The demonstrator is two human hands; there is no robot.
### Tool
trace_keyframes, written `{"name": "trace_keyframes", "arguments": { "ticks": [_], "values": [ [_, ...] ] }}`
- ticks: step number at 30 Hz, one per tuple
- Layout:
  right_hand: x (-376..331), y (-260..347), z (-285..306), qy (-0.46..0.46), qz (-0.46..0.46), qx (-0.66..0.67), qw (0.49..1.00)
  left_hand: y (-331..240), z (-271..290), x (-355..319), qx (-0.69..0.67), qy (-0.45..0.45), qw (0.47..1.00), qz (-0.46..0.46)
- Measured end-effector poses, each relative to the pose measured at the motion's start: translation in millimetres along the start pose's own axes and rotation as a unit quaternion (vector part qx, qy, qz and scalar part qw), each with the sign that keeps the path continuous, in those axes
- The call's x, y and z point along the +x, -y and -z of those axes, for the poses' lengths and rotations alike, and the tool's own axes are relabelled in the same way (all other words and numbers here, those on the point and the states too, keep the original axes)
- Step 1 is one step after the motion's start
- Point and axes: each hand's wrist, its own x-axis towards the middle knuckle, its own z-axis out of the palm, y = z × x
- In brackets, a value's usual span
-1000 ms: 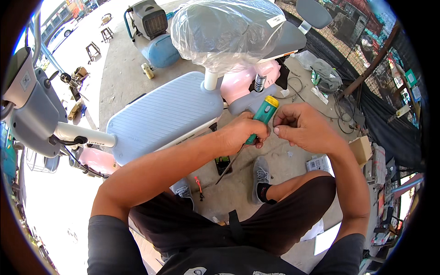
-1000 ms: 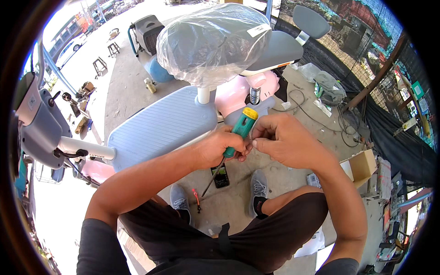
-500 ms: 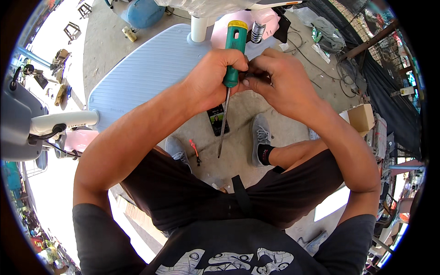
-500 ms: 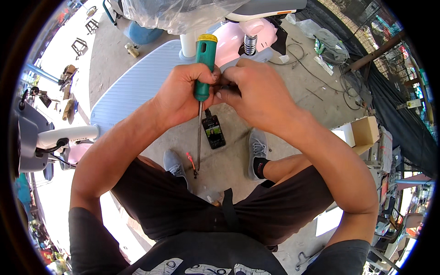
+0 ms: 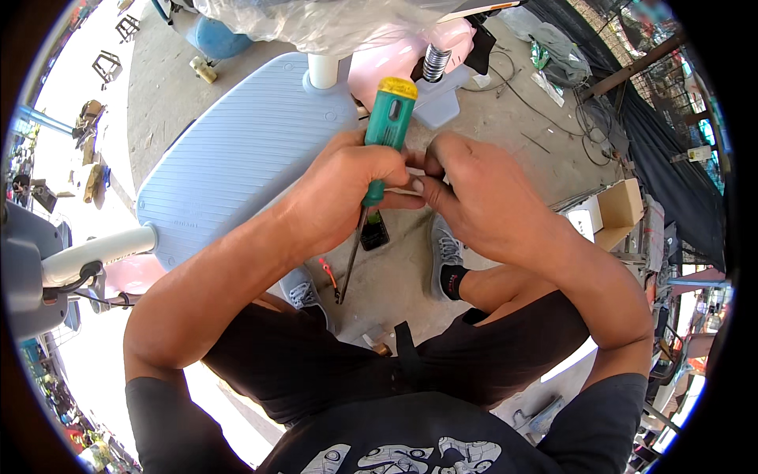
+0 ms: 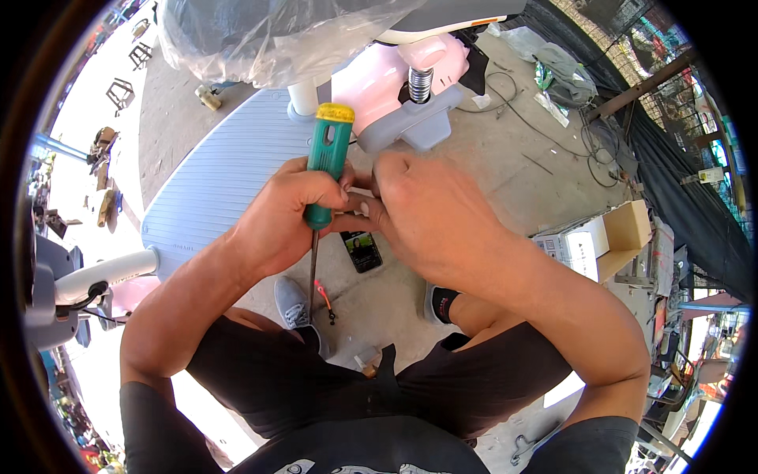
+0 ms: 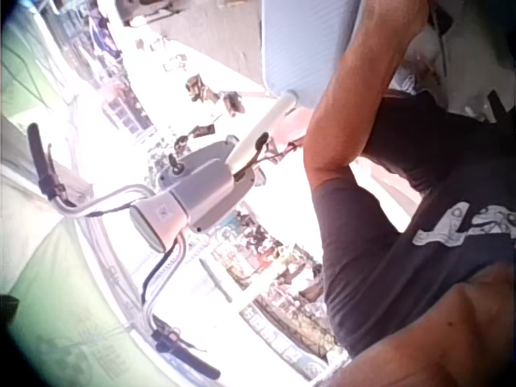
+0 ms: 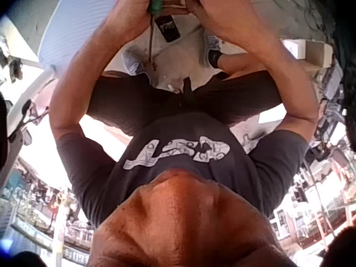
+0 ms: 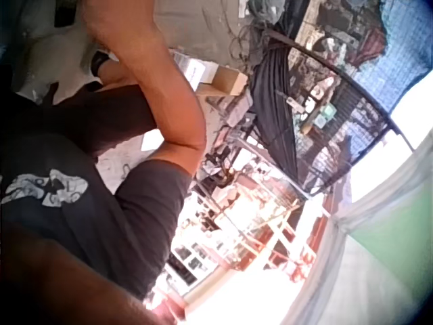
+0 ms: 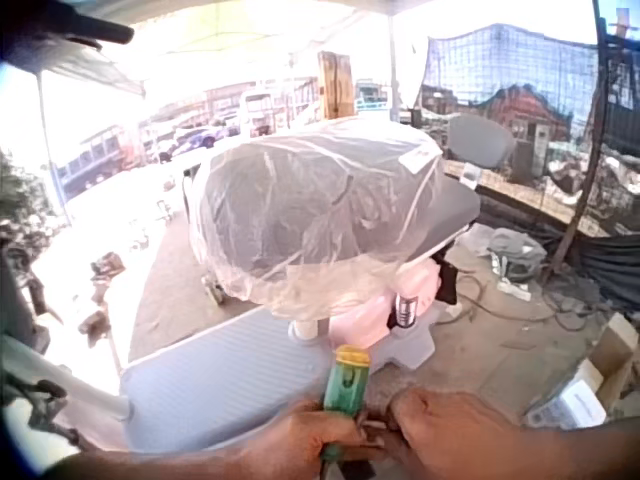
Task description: The person walks through a cluttered outdoor workshop, enters a shop briefly, then returns to a pink electric scooter. They use a screwdriver to tighten screws on the scooter's footboard and rear seat area, handling small parts and tools throughout.
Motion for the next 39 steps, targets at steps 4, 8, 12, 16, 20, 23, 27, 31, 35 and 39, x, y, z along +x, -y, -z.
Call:
{"name": "trace_keyframes", "arguments": {
  "ticks": [4, 8, 12, 16, 20, 23, 27, 31, 35, 39],
  "values": [
    [1, -5, -1, 0.142, 0.018, 0.037, 0.989, 4, 9, -1, 0.092, -0.037, 0.994, 0.054],
    [8, -25, -2, 0.225, 0.055, 0.105, 0.967, -1, 8, 14, 0.172, 0.004, 0.981, 0.092],
    [21, -49, -4, 0.261, 0.116, 0.175, 0.942, 5, 18, 36, 0.329, 0.037, 0.942, 0.056],
    [28, -68, 3, 0.260, 0.095, 0.228, 0.933, 17, 30, 55, 0.417, 0.048, 0.905, 0.073],
    [32, -87, 10, 0.293, 0.037, 0.233, 0.927, 30, 33, 78, 0.450, 0.051, 0.887, 0.088],
    [31, -99, 9, 0.292, -0.016, 0.224, 0.930, 41, 39, 90, 0.425, 0.063, 0.899, 0.082],
    [19, -120, -2, 0.295, -0.091, 0.169, 0.936, 50, 40, 106, 0.381, 0.011, 0.917, 0.115],
    [10, -133, -10, 0.279, -0.144, 0.103, 0.944, 96, 61, 95, 0.444, -0.042, 0.890, 0.090],
    [-2, -137, -22, 0.261, -0.201, 0.108, 0.938, 65, -7, 82, 0.501, -0.043, 0.860, 0.088],
    [-17, -137, -56, 0.205, -0.271, 0.119, 0.933, 2, -89, 73, 0.504, -0.028, 0.858, 0.093]
  ]
}}
